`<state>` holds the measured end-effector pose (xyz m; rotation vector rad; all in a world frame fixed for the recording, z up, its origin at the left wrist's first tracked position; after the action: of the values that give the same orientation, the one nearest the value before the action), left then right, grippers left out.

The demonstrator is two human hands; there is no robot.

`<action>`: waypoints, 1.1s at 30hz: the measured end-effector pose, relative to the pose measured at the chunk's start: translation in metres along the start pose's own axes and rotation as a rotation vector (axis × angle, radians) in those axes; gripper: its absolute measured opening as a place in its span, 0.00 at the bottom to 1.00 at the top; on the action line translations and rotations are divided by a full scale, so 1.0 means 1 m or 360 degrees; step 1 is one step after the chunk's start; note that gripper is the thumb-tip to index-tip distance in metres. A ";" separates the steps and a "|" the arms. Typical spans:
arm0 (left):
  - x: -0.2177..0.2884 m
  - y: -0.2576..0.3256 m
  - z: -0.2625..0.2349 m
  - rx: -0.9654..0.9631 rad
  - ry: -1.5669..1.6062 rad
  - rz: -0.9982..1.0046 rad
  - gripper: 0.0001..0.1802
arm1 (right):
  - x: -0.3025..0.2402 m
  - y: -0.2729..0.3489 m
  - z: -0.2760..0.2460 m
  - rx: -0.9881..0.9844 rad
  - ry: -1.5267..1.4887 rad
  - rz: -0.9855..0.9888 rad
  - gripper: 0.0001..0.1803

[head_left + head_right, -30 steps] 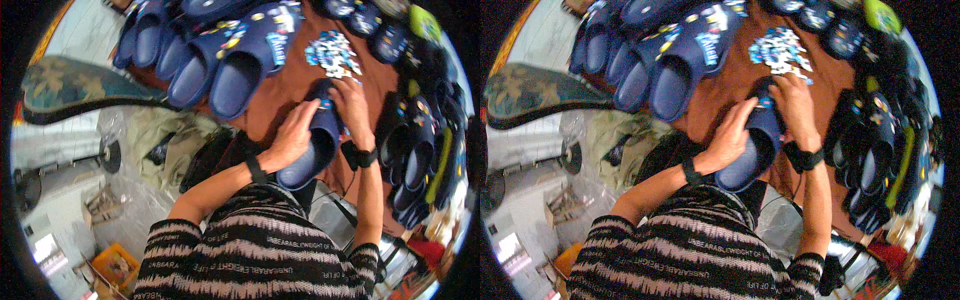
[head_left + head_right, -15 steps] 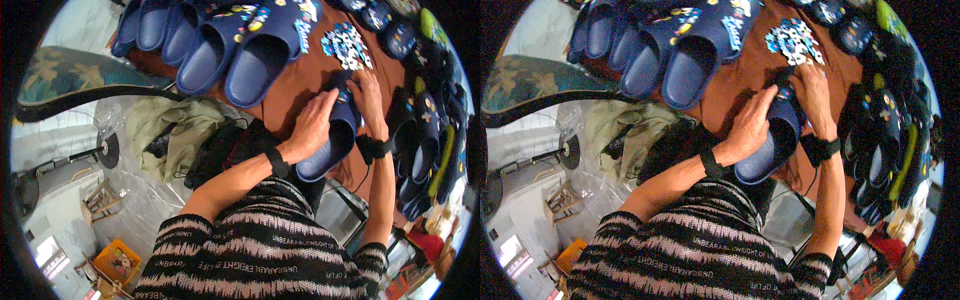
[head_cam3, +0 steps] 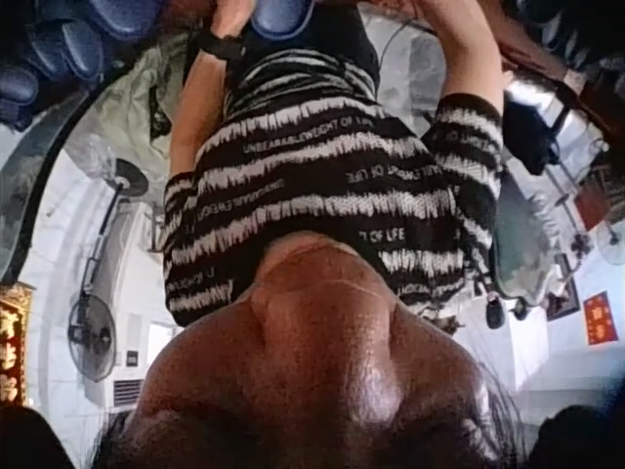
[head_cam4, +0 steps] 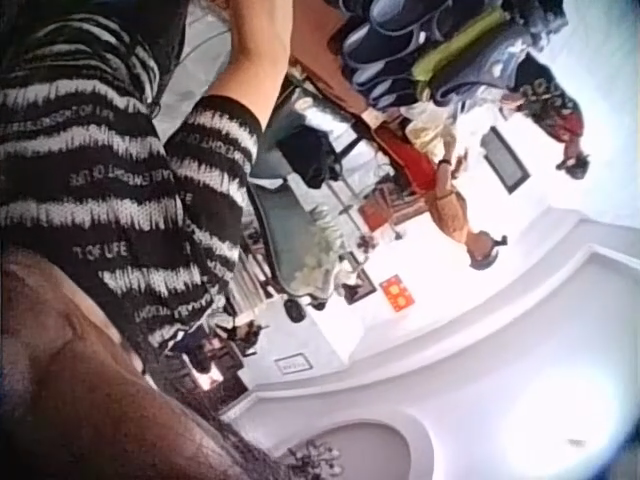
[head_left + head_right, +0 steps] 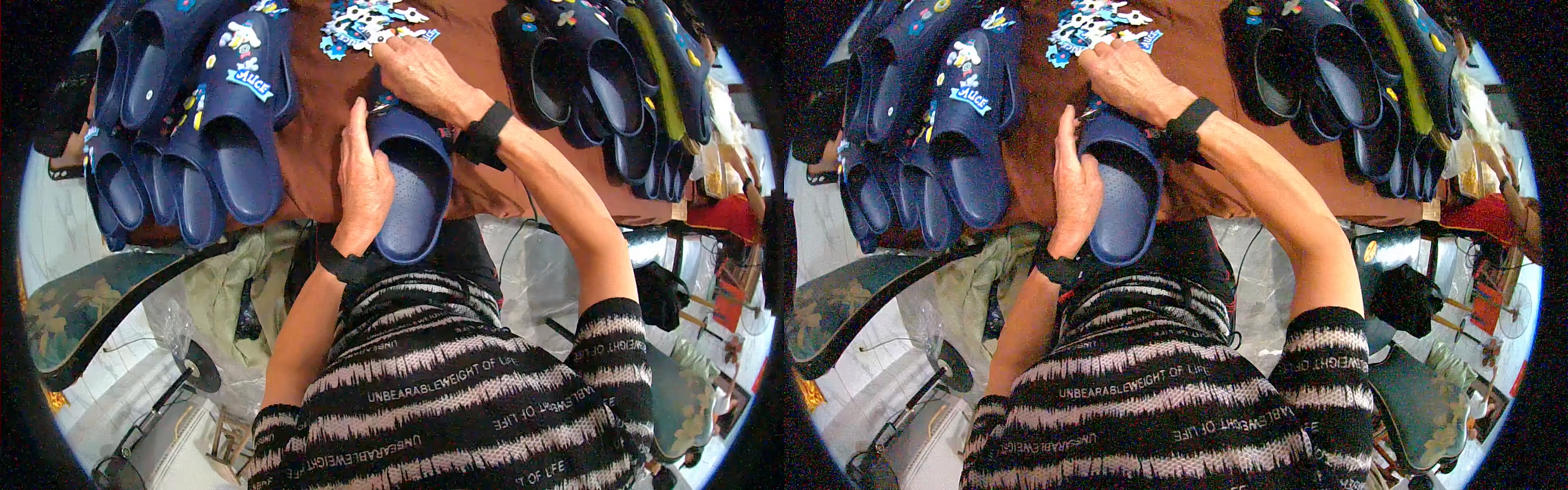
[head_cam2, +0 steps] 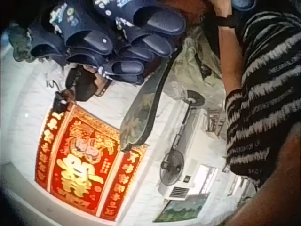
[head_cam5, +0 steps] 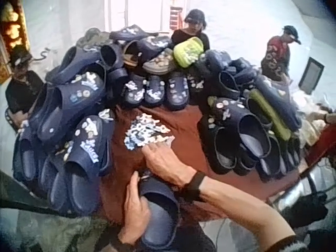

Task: Manually applying decorative charms to foam clogs.

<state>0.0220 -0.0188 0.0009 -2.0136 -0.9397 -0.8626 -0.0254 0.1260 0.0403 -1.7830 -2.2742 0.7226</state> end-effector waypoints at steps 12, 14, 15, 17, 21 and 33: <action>0.000 -0.013 0.000 -0.0020 0.0034 0.0010 0.39 | 0.002 0.006 -0.015 0.0139 -0.0065 0.0216 0.10; -0.002 -0.010 0.001 -0.0020 0.0049 -0.0009 0.39 | 0.003 0.007 -0.016 0.0189 -0.0092 0.0196 0.10; 0.000 -0.008 0.003 -0.0018 0.0047 -0.0002 0.39 | 0.007 0.010 -0.015 0.0172 -0.0080 0.0250 0.10; 0.005 -0.004 0.001 -0.0043 0.0068 -0.0030 0.40 | 0.008 0.012 -0.013 0.0148 -0.0127 0.0291 0.09; 0.001 0.008 -0.001 -0.0102 0.0092 -0.0118 0.40 | -0.003 0.020 -0.010 0.0189 -0.0167 0.0335 0.11; 0.003 -0.009 -0.002 0.0050 0.0115 -0.0237 0.37 | 0.028 0.006 -0.034 0.0417 -0.0538 0.0553 0.11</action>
<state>0.0159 -0.0150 0.0075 -1.8907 -1.0660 -0.9885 -0.0137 0.1627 0.0623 -2.0714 -1.9393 1.4084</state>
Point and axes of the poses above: each hand's wrist, its own y-axis away from the middle knuckle, its own z-axis out of the palm, x = y × z, the point moved 7 cm from there along -y, towards the middle knuckle, and after that the axes turned 3 degrees about -y, right-handed, at the moved point
